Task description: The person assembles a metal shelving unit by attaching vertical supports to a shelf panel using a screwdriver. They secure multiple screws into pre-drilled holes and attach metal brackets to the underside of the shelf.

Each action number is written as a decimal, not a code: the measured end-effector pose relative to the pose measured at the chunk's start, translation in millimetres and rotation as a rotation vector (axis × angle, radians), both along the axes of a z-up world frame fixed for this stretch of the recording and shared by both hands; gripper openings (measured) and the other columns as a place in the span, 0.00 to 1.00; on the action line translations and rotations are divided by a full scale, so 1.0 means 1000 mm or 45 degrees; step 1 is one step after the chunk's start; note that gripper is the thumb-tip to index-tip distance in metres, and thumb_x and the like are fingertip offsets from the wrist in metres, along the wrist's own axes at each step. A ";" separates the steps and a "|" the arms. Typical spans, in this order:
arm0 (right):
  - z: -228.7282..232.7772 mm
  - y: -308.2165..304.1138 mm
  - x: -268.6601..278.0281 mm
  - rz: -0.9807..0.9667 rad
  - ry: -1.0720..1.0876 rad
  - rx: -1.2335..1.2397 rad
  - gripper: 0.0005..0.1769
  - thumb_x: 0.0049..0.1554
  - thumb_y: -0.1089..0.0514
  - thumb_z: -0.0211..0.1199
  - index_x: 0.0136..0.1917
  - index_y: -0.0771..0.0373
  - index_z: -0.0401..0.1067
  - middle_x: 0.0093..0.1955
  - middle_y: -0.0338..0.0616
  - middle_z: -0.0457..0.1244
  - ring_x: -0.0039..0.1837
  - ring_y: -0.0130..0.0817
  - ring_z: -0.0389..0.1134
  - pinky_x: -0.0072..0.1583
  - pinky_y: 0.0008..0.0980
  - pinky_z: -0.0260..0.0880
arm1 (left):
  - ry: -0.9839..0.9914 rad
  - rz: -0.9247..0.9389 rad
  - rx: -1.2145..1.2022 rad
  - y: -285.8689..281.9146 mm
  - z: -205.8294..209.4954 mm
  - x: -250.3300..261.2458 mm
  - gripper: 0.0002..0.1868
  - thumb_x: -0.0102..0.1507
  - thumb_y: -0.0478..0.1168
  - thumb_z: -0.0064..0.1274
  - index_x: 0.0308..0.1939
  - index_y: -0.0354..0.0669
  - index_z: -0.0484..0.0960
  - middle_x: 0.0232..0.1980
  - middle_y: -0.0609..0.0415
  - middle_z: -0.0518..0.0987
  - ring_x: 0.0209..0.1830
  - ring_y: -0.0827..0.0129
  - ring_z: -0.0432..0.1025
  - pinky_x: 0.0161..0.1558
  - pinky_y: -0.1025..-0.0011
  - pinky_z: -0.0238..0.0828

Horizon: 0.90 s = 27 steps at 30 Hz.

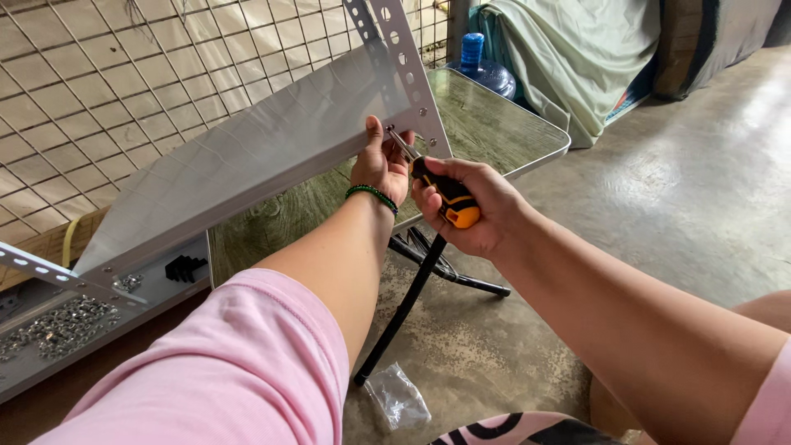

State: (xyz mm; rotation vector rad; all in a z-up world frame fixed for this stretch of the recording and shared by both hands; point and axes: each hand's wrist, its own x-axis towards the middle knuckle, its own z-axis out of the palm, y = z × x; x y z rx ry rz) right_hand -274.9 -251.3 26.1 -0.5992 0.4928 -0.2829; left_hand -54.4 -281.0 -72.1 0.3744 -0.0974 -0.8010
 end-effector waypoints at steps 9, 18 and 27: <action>0.000 -0.003 0.002 0.046 0.126 -0.327 0.12 0.60 0.57 0.60 0.50 0.69 0.66 0.40 0.48 0.65 0.34 0.30 0.65 0.31 0.24 0.66 | 0.016 0.036 0.065 0.013 0.012 -0.011 0.25 0.62 0.47 0.59 0.57 0.39 0.70 0.43 0.46 0.76 0.42 0.57 0.77 0.50 0.64 0.82; -0.005 -0.017 -0.001 0.089 0.206 -0.488 0.15 0.61 0.55 0.63 0.50 0.72 0.67 0.40 0.50 0.66 0.33 0.32 0.66 0.32 0.28 0.69 | 0.051 0.013 0.100 0.019 0.025 -0.014 0.29 0.64 0.47 0.58 0.62 0.33 0.67 0.46 0.44 0.75 0.47 0.56 0.76 0.55 0.63 0.82; 0.014 -0.010 -0.040 -0.111 0.599 -1.244 0.17 0.58 0.54 0.64 0.53 0.69 0.68 0.40 0.48 0.68 0.33 0.33 0.70 0.32 0.34 0.72 | -0.125 -0.189 0.220 0.002 0.021 -0.022 0.35 0.55 0.53 0.68 0.60 0.46 0.71 0.53 0.53 0.76 0.56 0.63 0.70 0.65 0.60 0.70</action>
